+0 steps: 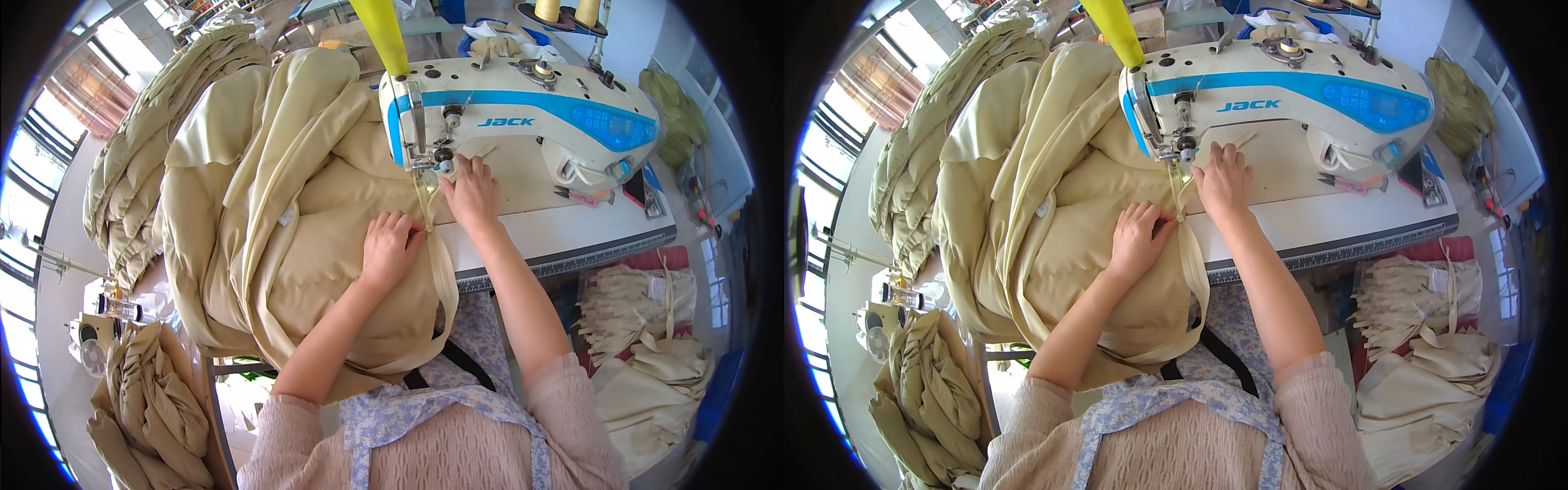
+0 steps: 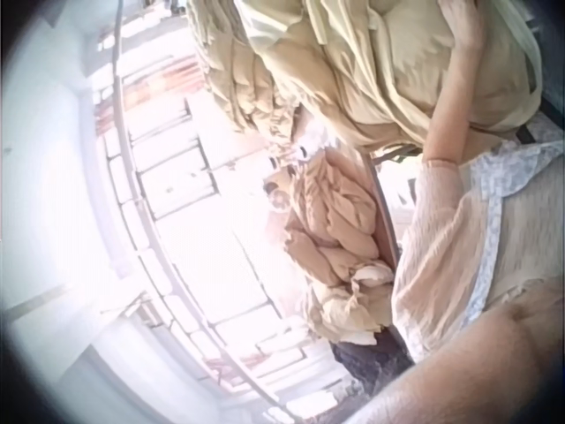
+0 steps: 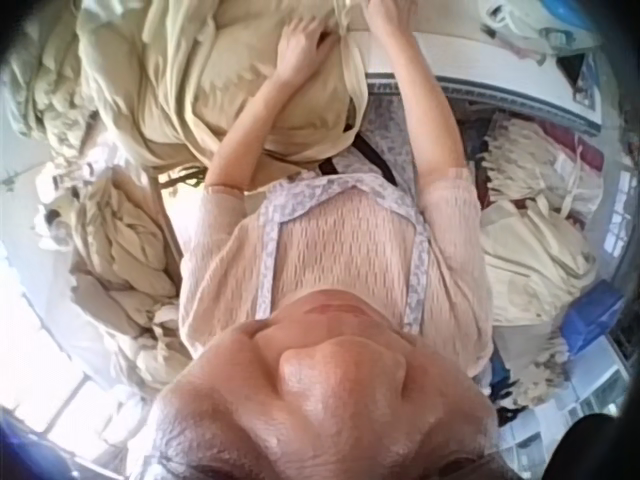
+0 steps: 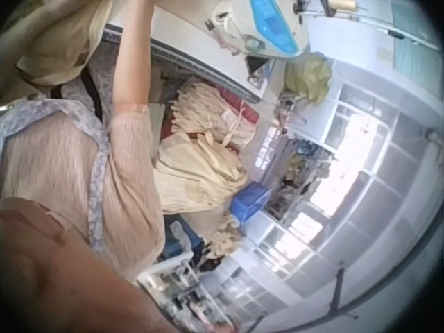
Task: The person sews a zipper onto a beige fabric item using a sewing machine. They align the zipper, guide the fabric under the presser foot, and stitch along the zipper edge. The person repeatedly adjusts the fabric and zipper to maintain alignment during sewing.
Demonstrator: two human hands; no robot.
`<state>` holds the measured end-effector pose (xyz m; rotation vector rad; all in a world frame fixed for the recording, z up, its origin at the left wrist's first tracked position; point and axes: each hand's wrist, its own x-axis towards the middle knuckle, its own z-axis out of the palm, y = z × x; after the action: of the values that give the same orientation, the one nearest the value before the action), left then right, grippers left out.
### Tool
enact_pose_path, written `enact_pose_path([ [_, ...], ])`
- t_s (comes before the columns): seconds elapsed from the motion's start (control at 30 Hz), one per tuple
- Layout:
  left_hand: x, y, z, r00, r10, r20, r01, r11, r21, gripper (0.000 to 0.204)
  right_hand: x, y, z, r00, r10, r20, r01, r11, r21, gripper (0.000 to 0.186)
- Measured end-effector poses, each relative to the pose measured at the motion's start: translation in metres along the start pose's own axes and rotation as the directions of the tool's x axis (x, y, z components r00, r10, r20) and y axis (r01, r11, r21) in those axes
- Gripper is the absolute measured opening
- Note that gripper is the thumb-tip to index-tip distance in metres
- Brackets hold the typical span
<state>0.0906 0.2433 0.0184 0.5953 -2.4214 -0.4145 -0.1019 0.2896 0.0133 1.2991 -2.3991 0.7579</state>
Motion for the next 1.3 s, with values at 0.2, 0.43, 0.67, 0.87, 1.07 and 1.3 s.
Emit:
enact_pose_path([
  [0.2,-0.001,0.0,0.003,1.0,0.017,-0.023,-0.016,1.0,0.013,0.01,0.01,0.021,-0.014,0.971,0.083,0.224,-0.117,0.983,0.14,0.028],
  [0.43,0.002,0.0,0.012,0.997,0.022,-0.072,-0.025,0.999,-0.034,0.017,-0.062,-0.105,-0.093,0.812,-0.56,-0.163,0.509,0.544,0.667,0.045],
  [0.67,-0.001,0.002,0.007,0.997,-0.003,-0.073,0.0,0.999,-0.033,0.011,-0.097,-0.023,-0.078,0.958,-0.27,0.099,0.237,0.936,0.262,0.051],
  [0.87,0.003,0.009,0.006,0.999,-0.024,-0.034,0.029,0.989,0.146,0.008,-0.121,-0.03,-0.065,0.905,-0.309,0.291,0.284,0.95,0.125,0.065],
  [1.07,0.032,-0.011,0.018,0.995,-0.031,-0.09,0.055,0.96,0.273,0.008,-0.113,-0.032,-0.068,0.879,-0.345,0.331,0.338,0.938,0.079,0.065],
  [1.3,0.064,-0.043,0.039,0.986,-0.091,-0.14,0.123,0.964,0.237,0.01,-0.112,-0.034,-0.066,0.883,-0.3,0.36,0.302,0.952,0.053,0.06],
])
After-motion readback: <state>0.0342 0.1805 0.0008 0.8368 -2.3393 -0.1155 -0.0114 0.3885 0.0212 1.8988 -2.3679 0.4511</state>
